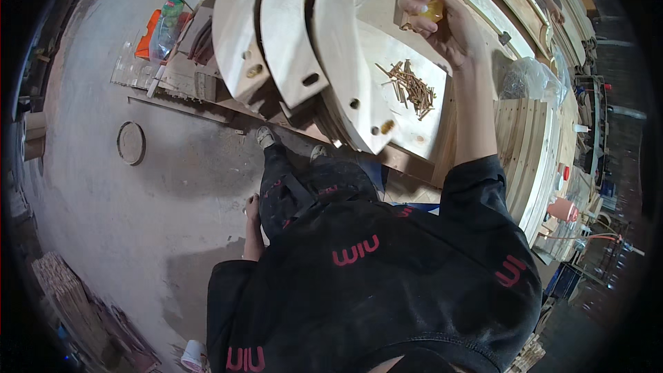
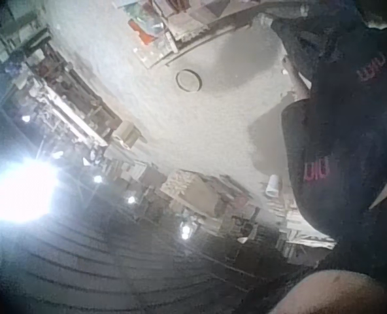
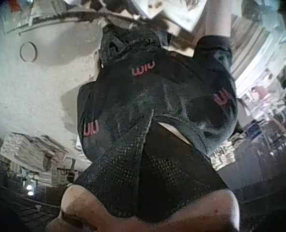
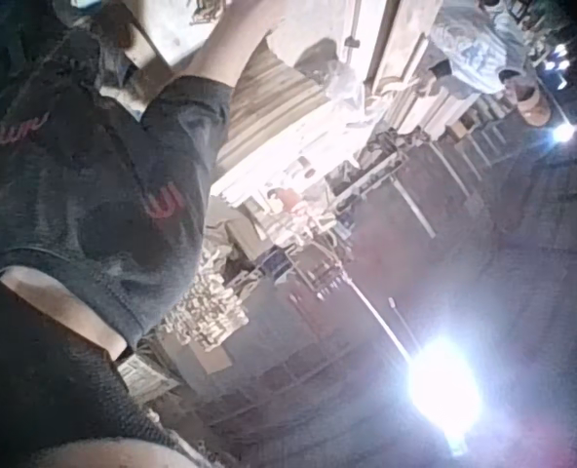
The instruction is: Apply glue to wooden furniture components and assemble them.
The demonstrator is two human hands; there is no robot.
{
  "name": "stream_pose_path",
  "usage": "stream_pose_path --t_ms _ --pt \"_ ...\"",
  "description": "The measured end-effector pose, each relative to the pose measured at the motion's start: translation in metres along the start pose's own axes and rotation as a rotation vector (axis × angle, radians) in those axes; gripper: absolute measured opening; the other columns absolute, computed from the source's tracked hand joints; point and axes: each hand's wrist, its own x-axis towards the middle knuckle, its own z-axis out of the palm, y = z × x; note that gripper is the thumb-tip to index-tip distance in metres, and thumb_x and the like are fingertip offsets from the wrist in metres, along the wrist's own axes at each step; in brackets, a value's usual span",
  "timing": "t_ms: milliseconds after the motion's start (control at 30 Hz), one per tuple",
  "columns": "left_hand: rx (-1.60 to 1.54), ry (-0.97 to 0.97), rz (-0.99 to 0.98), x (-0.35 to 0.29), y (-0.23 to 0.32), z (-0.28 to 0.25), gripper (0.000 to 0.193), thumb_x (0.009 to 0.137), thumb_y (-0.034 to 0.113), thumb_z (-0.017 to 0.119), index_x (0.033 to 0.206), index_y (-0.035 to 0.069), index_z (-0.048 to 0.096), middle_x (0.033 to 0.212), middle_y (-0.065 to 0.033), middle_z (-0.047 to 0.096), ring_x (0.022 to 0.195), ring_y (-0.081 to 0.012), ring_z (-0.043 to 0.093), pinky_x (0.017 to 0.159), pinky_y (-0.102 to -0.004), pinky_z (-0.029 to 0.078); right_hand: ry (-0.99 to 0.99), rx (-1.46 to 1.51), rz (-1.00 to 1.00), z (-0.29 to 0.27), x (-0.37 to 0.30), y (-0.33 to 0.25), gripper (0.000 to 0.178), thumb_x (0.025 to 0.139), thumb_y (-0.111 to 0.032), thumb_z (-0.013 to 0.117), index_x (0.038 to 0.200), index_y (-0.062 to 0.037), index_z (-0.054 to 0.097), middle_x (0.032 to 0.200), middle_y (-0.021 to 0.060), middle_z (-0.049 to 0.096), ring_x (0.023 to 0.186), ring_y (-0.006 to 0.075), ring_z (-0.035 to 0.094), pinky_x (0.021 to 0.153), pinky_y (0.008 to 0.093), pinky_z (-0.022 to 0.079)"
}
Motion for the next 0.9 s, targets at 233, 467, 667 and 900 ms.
stream_pose_path --t_ms 233,467,667,900 --pt "0.041 -0.017 0.049 0.064 0.059 -0.025 0.047 0.089 0.036 0.055 0.112 -0.005 0.058 0.104 -0.0168 0.064 0.095 -0.0227 0.059 0.084 -0.0318 0.045 0.398 -1.028 -0.169 0.02 0.052 -0.008 0.039 0.098 -0.04 0.039 0.094 -0.0044 0.053 0.083 0.0016 0.052 0.071 0.0093 0.05 0.055 0.0233 0.041" --pt "0.126 -0.031 0.143 0.091 0.12 -0.061 0.046 0.088 0.036 0.055 0.113 -0.002 0.057 0.098 -0.0139 0.065 0.085 -0.0198 0.061 0.073 -0.0311 0.046 0.356 -1.838 -0.252 0.034 0.114 -0.01 0.022 0.096 -0.015 0.043 0.079 -0.0004 0.044 0.066 0.0055 0.037 0.064 0.0151 0.04 0.059 0.0319 0.035" --pt "0.042 -0.039 -0.105 0.088 0.118 -0.094 0.045 0.09 0.037 0.05 0.123 0.006 0.046 0.093 -0.008 0.065 0.072 -0.0179 0.06 0.053 -0.0302 0.039 0.271 -1.891 -0.213 0.016 0.129 -0.016 0.033 0.099 -0.031 0.041 0.099 -0.0014 0.054 0.077 0.0003 0.053 0.069 0.0079 0.045 0.063 0.0235 0.04" --pt "0.0 -0.072 -0.251 0.081 0.102 -0.095 0.04 0.092 0.033 0.049 0.122 0.007 0.047 0.084 -0.0042 0.06 0.066 -0.0165 0.056 0.055 -0.0332 0.04 0.415 -1.851 -0.03 0.016 0.147 -0.02 0.04 0.098 -0.033 0.044 0.084 0.0036 0.053 0.061 0.0045 0.047 0.058 0.0116 0.041 0.055 0.0288 0.036"
